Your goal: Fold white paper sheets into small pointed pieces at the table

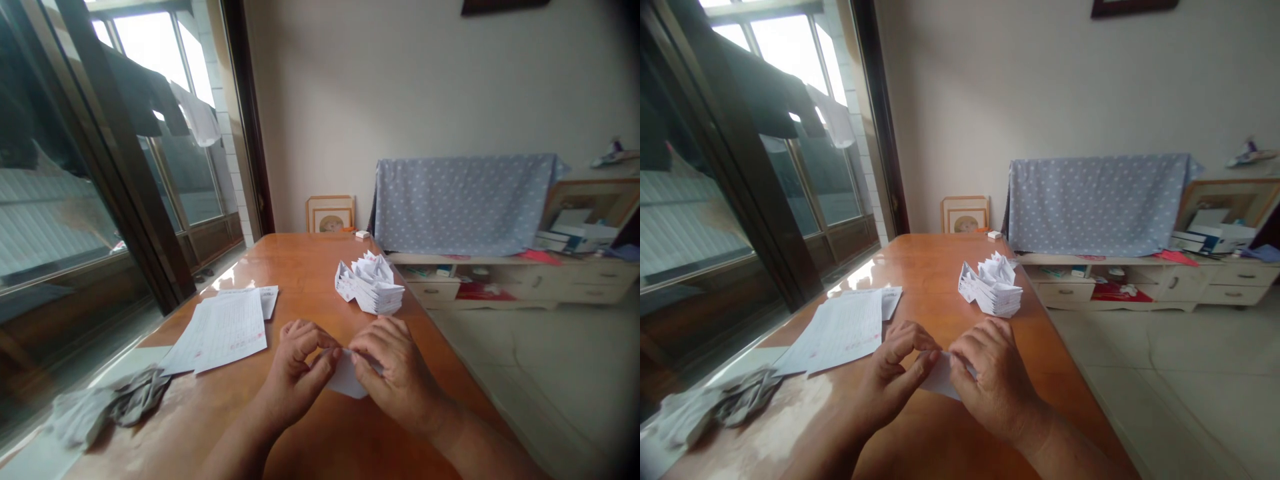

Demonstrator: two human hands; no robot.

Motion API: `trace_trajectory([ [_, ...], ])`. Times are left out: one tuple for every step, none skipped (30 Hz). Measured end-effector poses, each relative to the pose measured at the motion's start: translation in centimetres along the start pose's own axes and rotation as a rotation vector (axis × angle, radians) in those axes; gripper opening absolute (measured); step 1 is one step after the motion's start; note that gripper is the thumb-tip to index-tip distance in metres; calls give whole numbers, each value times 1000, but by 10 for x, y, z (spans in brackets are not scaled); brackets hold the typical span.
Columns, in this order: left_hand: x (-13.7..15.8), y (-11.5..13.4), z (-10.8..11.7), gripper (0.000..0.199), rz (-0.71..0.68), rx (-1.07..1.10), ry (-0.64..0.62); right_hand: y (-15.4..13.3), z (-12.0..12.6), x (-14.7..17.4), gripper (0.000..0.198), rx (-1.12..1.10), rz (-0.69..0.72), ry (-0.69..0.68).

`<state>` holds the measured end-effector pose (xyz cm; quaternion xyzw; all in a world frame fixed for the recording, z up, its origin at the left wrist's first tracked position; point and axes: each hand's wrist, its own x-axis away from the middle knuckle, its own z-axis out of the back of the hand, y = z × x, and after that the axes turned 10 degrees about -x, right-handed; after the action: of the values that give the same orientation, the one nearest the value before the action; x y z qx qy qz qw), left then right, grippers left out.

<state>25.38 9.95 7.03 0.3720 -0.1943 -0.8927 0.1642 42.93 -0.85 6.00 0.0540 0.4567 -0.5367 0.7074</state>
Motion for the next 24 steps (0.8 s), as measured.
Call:
trace_trajectory([
  [0,2,0,17,-8,4,-5,-1,0,0,11,-9,3,-6],
  [0,4,1,17,-14,12,-7,-2,1,0,11,-17,2,-10],
  [0,5,1,17,-15,20,-7,-2,1,0,11,-22,-3,-10],
  [0,5,2,18,-12,29,-4,-3,2,0,11,-25,-9,-8],
  [0,5,2,18,-3,41,-2,-2,3,-1,11,-26,-16,-4],
  [0,4,3,18,10,56,1,-2,4,-1,11,-26,-21,0],
  [0,3,3,19,25,74,3,-1,5,-1,11,-28,-22,4],
  [0,1,4,19,44,94,5,0,6,-2,11,-30,-24,7],
  [0,-1,5,20,64,115,5,2,7,-2,11,-31,-23,10],
  [0,-3,5,20,86,137,5,3,9,-2,11,-32,-23,11],
  [1,-5,6,21,108,156,4,4,10,-2,11,-33,-24,9],
  [1,-7,7,21,131,173,2,5,11,-2,11,-33,-26,2],
  [1,-8,8,21,153,189,-1,6,11,-2,12,-34,-27,-5],
  [1,-10,9,22,174,204,-3,6,12,-2,12,-35,-28,-12],
  [1,-11,9,22,195,218,-7,7,12,-2,12,-38,-30,-16],
  [1,-13,10,22,214,234,-11,7,13,-2,12,-41,-33,-18],
  [1,-15,10,23,231,255,-11,7,13,-2,12,-44,-37,-16],
  [1,-16,10,23,252,282,-5,8,13,-2,12,-48,-43,-14],
  [1,-18,10,23,281,319,9,9,13,-2,12,-50,-51,-10],
  [1,-20,10,23,320,362,28,10,14,-2,13,-52,-58,-6],
  [1,-22,10,23,369,409,52,12,14,-2,13,-52,-65,-2],
  [1,-23,11,23,423,454,75,14,15,-2,14,-49,-71,5],
  [1,-24,12,24,479,493,94,16,15,-2,14,-45,-73,9],
  [1,-25,12,24,529,522,112,18,16,-2,13,-40,-73,10],
])
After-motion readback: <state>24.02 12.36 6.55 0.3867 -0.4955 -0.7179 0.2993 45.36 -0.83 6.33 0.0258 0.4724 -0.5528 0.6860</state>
